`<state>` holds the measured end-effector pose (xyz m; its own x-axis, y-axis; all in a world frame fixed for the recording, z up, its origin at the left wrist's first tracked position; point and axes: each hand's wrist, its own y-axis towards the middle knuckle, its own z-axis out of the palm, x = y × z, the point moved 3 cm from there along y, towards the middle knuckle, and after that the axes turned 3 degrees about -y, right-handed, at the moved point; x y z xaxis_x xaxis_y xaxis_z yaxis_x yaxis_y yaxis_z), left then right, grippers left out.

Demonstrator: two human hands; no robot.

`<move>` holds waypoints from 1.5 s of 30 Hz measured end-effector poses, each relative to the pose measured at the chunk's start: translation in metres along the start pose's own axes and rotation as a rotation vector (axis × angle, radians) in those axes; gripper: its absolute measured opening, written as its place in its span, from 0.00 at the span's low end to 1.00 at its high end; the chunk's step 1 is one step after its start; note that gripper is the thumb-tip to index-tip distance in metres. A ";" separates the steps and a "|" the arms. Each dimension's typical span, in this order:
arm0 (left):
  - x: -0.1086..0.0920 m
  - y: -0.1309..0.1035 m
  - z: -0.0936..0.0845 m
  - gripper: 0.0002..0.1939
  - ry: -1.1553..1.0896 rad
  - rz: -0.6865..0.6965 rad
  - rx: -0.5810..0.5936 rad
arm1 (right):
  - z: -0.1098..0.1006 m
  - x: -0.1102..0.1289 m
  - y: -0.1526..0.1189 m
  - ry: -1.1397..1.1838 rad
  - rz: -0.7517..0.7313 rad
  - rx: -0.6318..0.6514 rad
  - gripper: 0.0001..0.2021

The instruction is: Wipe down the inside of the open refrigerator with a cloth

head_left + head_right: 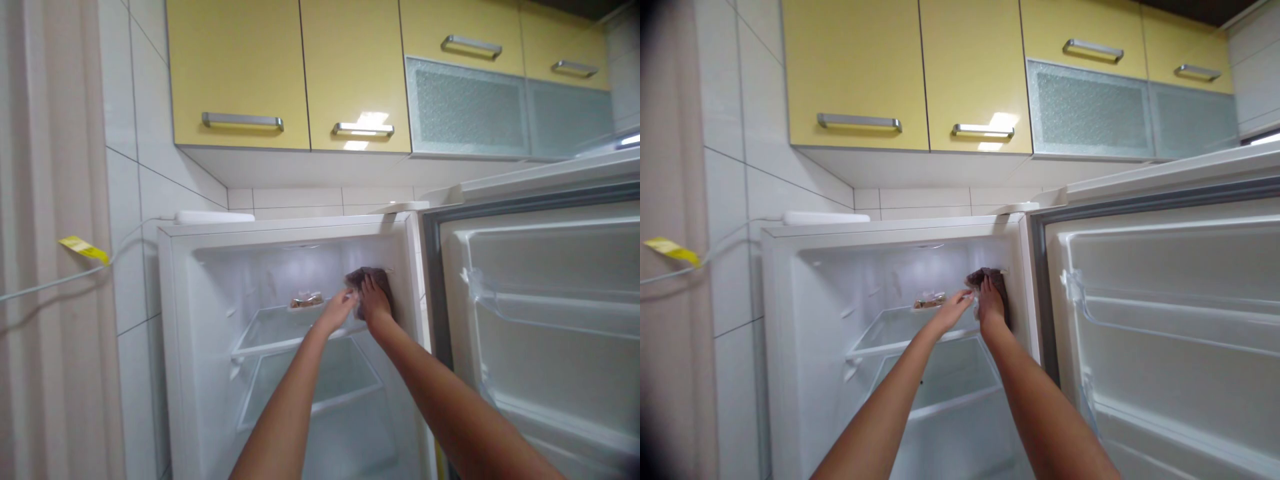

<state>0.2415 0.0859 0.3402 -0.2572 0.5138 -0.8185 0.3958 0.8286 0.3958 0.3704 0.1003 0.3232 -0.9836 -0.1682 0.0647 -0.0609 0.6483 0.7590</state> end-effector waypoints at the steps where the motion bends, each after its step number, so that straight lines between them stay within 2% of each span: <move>1: 0.007 -0.011 -0.013 0.24 0.124 0.009 -0.024 | 0.005 -0.004 0.003 0.006 -0.005 -0.003 0.28; 4: 0.032 -0.050 -0.057 0.19 0.434 0.009 -0.118 | 0.018 -0.011 0.015 0.008 -0.033 -0.013 0.28; 7: 0.057 -0.089 -0.097 0.18 0.643 -0.012 -0.240 | 0.035 -0.012 0.029 0.010 -0.060 -0.026 0.31; 9: 0.074 -0.109 -0.117 0.20 0.891 0.010 -0.344 | 0.050 -0.011 0.037 0.022 -0.067 -0.036 0.31; 11: 0.093 -0.122 -0.129 0.22 1.107 0.043 -0.451 | 0.066 -0.011 0.045 0.023 -0.068 -0.035 0.29; 14: 0.121 -0.128 -0.136 0.21 1.201 0.139 -0.566 | 0.089 -0.015 0.060 -0.006 -0.077 -0.009 0.26; 19: 0.156 -0.124 -0.140 0.17 1.215 0.269 -0.688 | 0.127 -0.024 0.088 -0.052 -0.121 0.032 0.23; 24: 0.174 -0.119 -0.142 0.15 1.176 0.368 -0.783 | 0.163 -0.027 0.114 -0.093 -0.195 0.066 0.18; 28: 0.176 -0.117 -0.138 0.14 1.174 0.415 -0.844 | 0.181 -0.026 0.125 -0.142 -0.233 0.090 0.16; 31: 0.173 -0.118 -0.139 0.12 1.197 0.492 -0.869 | 0.182 -0.024 0.122 -0.212 -0.246 0.117 0.18; 34: 0.169 -0.121 -0.142 0.10 1.257 0.597 -0.855 | 0.171 -0.022 0.109 -0.307 -0.266 0.145 0.19; 37: 0.163 -0.121 -0.144 0.09 1.296 0.640 -0.844 | 0.151 -0.021 0.091 -0.418 -0.272 0.156 0.18; 45: 0.148 -0.125 -0.145 0.07 1.297 0.650 -0.824 | 0.092 -0.010 0.038 -0.625 -0.215 0.138 0.17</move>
<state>0.0260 0.0908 0.2299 -0.9254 0.2782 0.2573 0.2915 0.0887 0.9524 0.3627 0.1951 0.2919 -0.8578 0.1308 -0.4971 -0.2462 0.7443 0.6208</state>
